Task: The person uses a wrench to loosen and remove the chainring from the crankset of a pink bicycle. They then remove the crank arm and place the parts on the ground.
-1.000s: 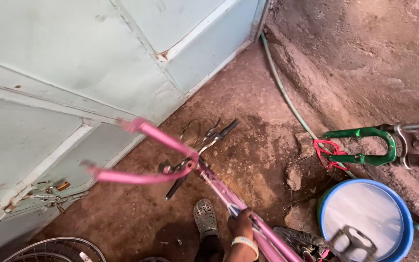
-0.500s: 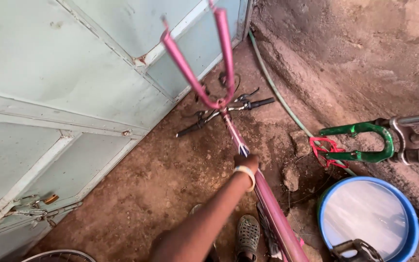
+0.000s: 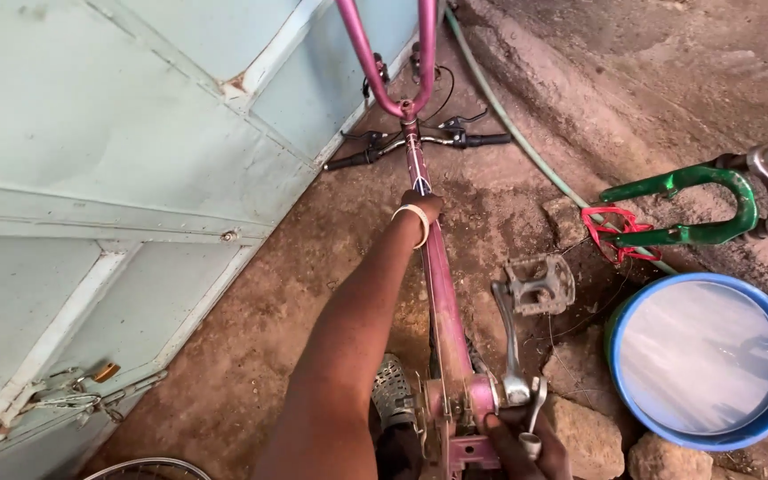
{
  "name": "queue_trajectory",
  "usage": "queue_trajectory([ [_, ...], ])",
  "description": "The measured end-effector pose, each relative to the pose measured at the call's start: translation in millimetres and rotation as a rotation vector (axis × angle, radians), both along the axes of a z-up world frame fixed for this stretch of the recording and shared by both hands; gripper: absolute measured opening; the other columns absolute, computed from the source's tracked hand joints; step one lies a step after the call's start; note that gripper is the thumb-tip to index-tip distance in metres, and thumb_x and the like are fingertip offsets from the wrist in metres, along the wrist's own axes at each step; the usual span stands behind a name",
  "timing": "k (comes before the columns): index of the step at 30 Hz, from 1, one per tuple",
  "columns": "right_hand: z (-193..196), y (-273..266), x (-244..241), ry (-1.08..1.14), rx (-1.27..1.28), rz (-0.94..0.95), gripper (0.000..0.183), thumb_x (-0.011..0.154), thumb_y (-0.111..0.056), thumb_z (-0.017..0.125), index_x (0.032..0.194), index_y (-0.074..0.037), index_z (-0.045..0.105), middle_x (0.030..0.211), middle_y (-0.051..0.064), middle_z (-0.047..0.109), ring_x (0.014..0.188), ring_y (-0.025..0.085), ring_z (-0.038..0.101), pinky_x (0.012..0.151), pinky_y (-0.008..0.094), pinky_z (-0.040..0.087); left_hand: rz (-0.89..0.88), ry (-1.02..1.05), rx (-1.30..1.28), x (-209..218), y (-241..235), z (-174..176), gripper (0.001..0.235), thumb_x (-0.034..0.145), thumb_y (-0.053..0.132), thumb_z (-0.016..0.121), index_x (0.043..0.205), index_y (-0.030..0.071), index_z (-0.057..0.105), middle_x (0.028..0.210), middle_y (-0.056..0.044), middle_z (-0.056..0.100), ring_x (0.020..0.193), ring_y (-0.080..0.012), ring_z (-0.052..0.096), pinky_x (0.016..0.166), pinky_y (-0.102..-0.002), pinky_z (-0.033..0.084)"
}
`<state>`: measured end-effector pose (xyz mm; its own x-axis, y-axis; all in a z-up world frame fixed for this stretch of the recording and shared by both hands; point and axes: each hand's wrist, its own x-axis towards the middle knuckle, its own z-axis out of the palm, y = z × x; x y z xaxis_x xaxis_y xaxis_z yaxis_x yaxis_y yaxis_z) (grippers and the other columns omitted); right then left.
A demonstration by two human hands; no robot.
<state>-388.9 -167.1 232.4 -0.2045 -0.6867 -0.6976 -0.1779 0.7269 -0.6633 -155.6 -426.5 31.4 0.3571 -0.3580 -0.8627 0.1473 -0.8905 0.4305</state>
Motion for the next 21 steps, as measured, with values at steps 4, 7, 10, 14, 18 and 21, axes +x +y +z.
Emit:
queue_trajectory([
  [4, 27, -3, 27, 0.114, 0.329, -0.172, 0.012, 0.082, -0.009, 0.083, 0.084, -0.008, 0.072, 0.068, 0.01, 0.058, 0.055, 0.02, 0.053, 0.05, 0.032, 0.039, -0.051, -0.033, 0.0, 4, 32, 3, 0.056, 0.088, 0.021, 0.078, 0.136, 0.003, 0.054, 0.129, -0.021, 0.067, 0.108, -0.034, 0.066, 0.09, -0.044, 0.052],
  [7, 40, -1, 36, -0.092, 0.406, -0.093, 0.015, 0.095, -0.016, 0.069, 0.092, -0.007, 0.057, 0.056, 0.009, 0.039, 0.042, 0.017, 0.031, 0.04, 0.033, 0.019, -0.262, -0.116, -0.189, 10, 87, 80, 0.044, 0.082, 0.049, 0.073, 0.098, 0.01, 0.06, 0.096, -0.011, 0.068, 0.088, -0.0282, 0.066, 0.079, -0.039, 0.049],
  [10, 37, 10, 38, -0.146, 0.358, -0.095, 0.012, 0.097, -0.01, 0.069, 0.091, -0.008, 0.059, 0.056, 0.008, 0.037, 0.042, 0.016, 0.03, 0.038, 0.032, 0.021, -0.373, -0.149, -0.397, 10, 167, 177, 0.078, 0.09, 0.058, 0.051, 0.152, 0.012, 0.042, 0.156, -0.016, 0.046, 0.139, -0.0349, 0.05, 0.111, -0.052, 0.047],
  [14, 27, 14, 42, -0.108, 0.343, -0.02, 0.006, 0.098, -0.011, 0.061, 0.094, -0.009, 0.057, 0.08, 0.009, 0.056, 0.063, 0.02, 0.047, 0.053, 0.034, 0.038, 0.086, -0.34, -0.59, -14, 288, 187, 0.053, 0.09, 0.054, 0.055, 0.133, 0.023, 0.055, 0.137, -0.007, 0.058, 0.117, -0.0275, 0.065, 0.084, -0.039, 0.06],
  [18, 56, 14, 51, -0.132, 0.315, 0.04, 0.011, 0.104, -0.015, 0.059, 0.096, -0.012, 0.052, 0.077, 0.004, 0.045, 0.058, 0.014, 0.032, 0.051, 0.031, 0.028, 0.441, -0.397, -0.383, -85, 383, 211, 0.038, 0.095, 0.044, 0.058, 0.115, 0.012, 0.062, 0.103, -0.006, 0.073, 0.09, -0.0197, 0.071, 0.082, -0.033, 0.056],
  [21, 65, 3, 46, -0.116, 0.321, 0.052, 0.009, 0.105, -0.01, 0.048, 0.112, -0.004, 0.048, 0.097, 0.017, 0.059, 0.079, 0.026, 0.054, 0.056, 0.036, 0.042, 0.423, -0.36, -0.466, -145, 408, 229, 0.033, 0.09, 0.034, 0.065, 0.11, 0.008, 0.065, 0.104, -0.009, 0.072, 0.087, -0.0203, 0.071, 0.075, -0.032, 0.058],
])
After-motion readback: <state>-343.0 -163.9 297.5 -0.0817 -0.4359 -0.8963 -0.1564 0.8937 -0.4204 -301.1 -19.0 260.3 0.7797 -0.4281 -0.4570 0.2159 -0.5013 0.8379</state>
